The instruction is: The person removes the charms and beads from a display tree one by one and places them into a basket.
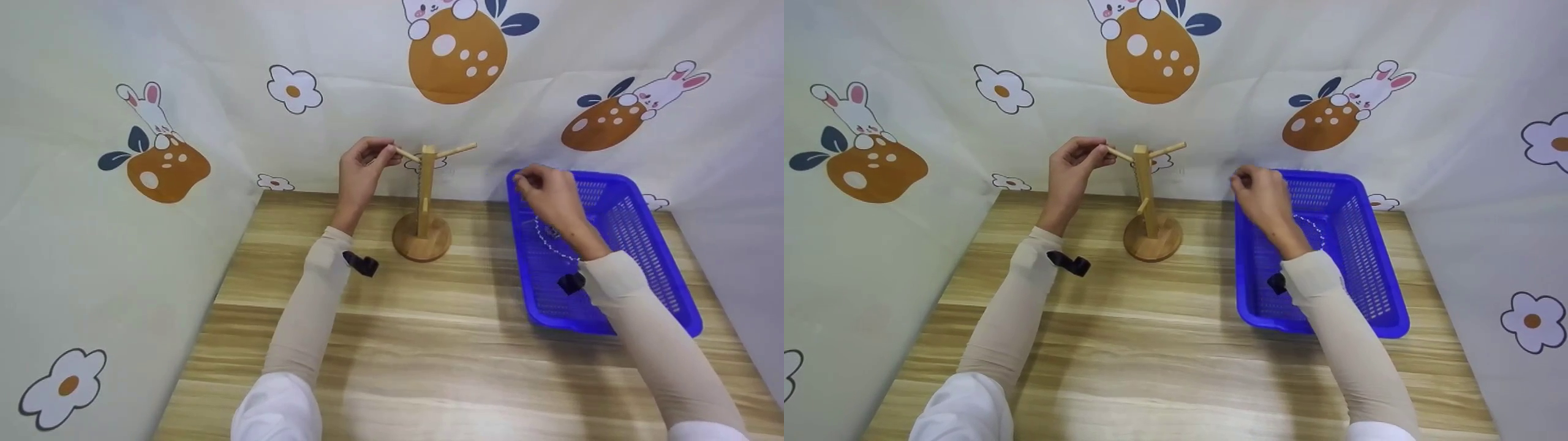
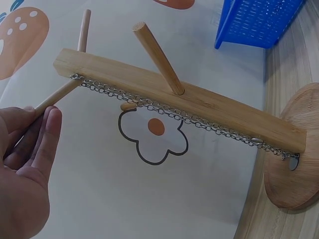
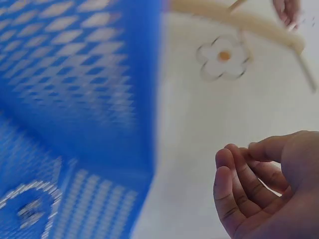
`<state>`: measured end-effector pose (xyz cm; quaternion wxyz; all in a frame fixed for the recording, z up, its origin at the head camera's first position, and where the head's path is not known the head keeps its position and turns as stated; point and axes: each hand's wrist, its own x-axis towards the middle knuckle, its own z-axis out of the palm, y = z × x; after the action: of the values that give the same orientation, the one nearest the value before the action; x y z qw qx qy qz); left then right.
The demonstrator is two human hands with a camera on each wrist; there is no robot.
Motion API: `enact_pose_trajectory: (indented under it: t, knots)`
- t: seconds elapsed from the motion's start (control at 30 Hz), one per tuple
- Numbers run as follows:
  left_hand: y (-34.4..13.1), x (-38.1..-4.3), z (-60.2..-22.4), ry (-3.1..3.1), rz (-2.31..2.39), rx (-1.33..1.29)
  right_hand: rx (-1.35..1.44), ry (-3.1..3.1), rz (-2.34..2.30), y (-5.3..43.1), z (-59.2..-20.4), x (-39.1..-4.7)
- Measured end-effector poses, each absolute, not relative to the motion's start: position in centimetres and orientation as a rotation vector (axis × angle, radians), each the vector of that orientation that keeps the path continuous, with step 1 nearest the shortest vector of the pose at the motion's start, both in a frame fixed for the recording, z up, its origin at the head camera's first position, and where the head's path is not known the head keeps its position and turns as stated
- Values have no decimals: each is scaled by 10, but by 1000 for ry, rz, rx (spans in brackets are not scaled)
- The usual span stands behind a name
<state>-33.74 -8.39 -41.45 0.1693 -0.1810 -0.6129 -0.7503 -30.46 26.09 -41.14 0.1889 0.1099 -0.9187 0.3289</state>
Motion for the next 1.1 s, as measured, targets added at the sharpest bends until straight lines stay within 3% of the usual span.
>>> enact_pose_trajectory:
  t: [0.4,1.1]
  knots:
    - [-80,-337,-413,-1764,-2137,-479,407,-2491,1348,196,-368,-300]
    - [-80,-337,-410,-1688,-2197,-458,454,-2352,1378,181,-366,-305]
